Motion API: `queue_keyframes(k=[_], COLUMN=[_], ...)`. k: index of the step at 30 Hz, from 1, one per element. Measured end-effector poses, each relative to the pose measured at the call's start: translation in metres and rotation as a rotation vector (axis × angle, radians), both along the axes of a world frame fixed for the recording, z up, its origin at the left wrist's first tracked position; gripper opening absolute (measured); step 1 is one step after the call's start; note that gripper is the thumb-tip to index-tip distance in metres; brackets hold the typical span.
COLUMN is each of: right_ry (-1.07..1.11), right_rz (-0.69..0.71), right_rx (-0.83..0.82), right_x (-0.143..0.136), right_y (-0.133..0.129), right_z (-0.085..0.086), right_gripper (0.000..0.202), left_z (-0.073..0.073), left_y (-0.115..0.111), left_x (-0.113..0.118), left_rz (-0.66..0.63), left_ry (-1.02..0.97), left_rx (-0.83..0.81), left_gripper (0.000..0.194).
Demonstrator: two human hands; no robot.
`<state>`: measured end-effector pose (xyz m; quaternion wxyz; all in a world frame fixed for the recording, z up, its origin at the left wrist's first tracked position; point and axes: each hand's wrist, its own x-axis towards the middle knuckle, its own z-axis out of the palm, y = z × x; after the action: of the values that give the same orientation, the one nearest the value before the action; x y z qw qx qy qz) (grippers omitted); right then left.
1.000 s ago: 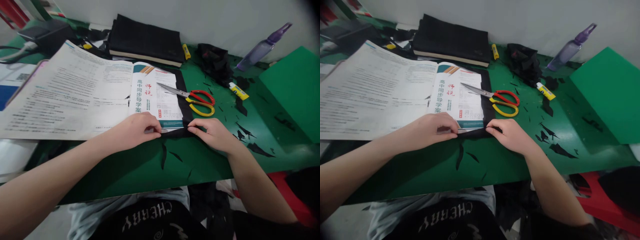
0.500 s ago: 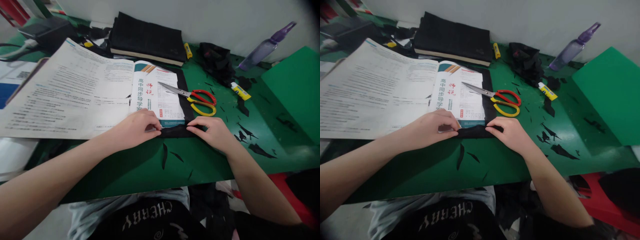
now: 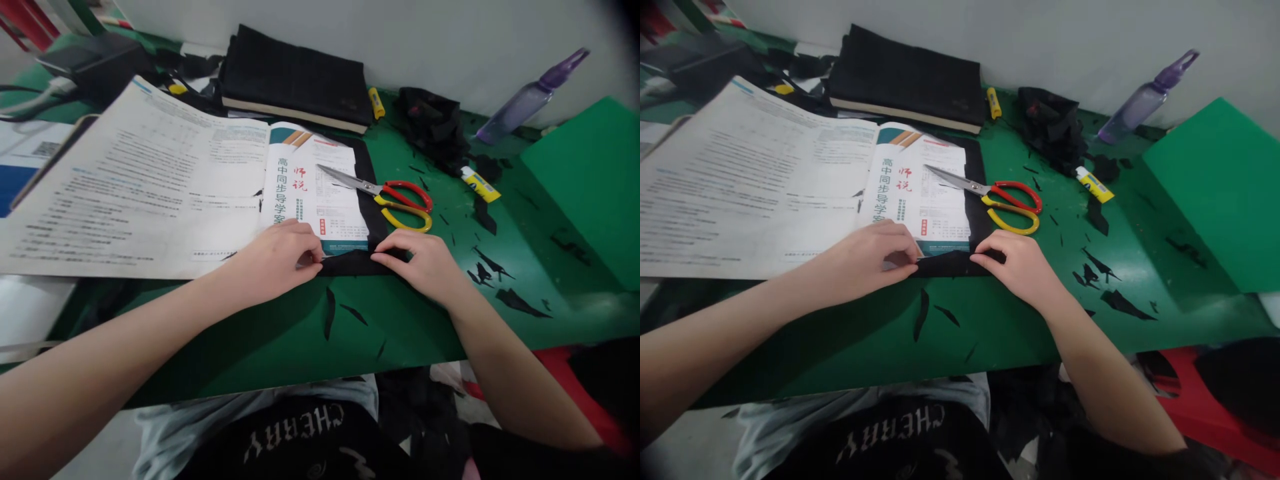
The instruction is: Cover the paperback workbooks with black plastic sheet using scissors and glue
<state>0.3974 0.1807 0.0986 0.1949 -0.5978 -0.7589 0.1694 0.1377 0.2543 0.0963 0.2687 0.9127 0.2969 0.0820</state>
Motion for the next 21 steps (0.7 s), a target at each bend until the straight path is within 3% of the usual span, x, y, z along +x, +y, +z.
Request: queue_keyframes(k=[4,8,12,18,21], right_ry=[0.023,0.016,-0.004,0.014,-0.008], right_rz=[0.003,0.008,0.017,0.011,-0.040], right_rx=[0.023,0.034,0.026,0.005,0.005], right_x=[0.000,0.001,0.001,-0.002,-0.002], right_y=[0.001,0.001,0.001,0.001,0.001], right_z=[-0.002,-0.005,-0.005,-0.002,-0.002], right_gripper=[0.014,0.013,0.013,0.014,0.014], left_z=[-0.004,-0.001,0.001,-0.017,-0.022], left_y=[-0.005,-0.015,-0.025,-0.029,-0.028], left_x=[0.003,0.005,0.010,0.015,0.015], left_rz=[0.024,0.035,-0.149,-0.374,-0.401], left_ry=[-0.038,-0.126,-0.202,-0.047,-0.005], left_rx=[0.114,0.275,0.385,0.324,0.299], left_gripper=[0.012,0.020,0.025,0.059,0.068])
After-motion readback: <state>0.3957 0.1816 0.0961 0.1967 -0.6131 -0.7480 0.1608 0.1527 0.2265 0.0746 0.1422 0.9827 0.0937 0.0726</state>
